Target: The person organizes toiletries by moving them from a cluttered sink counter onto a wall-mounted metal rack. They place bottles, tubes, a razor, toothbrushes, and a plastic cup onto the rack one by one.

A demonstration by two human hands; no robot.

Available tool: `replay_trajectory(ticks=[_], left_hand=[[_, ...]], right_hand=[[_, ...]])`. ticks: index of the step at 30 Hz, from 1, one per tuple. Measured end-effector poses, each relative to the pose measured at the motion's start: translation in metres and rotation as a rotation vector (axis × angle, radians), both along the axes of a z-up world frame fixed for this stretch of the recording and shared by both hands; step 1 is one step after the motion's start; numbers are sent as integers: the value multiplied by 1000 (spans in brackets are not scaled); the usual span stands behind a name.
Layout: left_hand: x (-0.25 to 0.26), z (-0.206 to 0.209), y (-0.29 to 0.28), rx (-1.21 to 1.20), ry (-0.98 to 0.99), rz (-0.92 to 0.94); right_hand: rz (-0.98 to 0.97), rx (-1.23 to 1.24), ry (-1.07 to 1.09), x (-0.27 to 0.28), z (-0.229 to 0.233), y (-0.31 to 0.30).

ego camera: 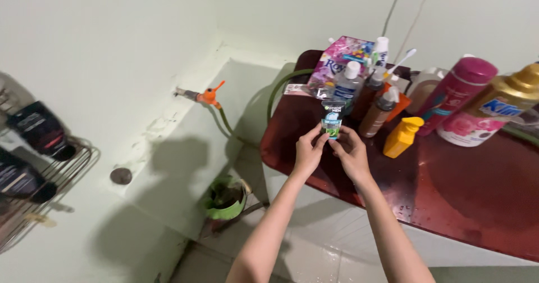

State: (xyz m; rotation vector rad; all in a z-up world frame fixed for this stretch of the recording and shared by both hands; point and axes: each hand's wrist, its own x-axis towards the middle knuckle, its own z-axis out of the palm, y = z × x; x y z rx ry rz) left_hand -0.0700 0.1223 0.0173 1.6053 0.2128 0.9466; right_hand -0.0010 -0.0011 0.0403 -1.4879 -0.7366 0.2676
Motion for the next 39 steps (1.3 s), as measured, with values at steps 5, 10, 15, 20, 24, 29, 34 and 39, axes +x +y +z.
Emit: replay_trajectory(ticks=[5, 10, 15, 20, 24, 29, 34, 39], left_hand=[[-25, 4, 28, -28, 44, 21], [-68, 3, 71, 17, -74, 108], [-129, 7, 123, -86, -118, 165], [-215, 25, 166, -102, -151, 309], [-287, 44, 191, -68, -181, 538], [-359, 60, 213, -31, -170, 789], [-404, 60, 225, -5, -202, 939], [-414, 49, 229, 152, -147, 1144]], right_hand=[[36, 40, 32, -19, 0, 32], [163, 66, 25, -52, 15, 80], [335, 132, 73, -102, 26, 145], [504, 100, -107, -158, 40, 222], [708, 198, -82, -214, 50, 273], [799, 200, -156, -275, 66, 340], [963, 259, -229, -313, 83, 403], [1045, 116, -372, -330, 96, 437]])
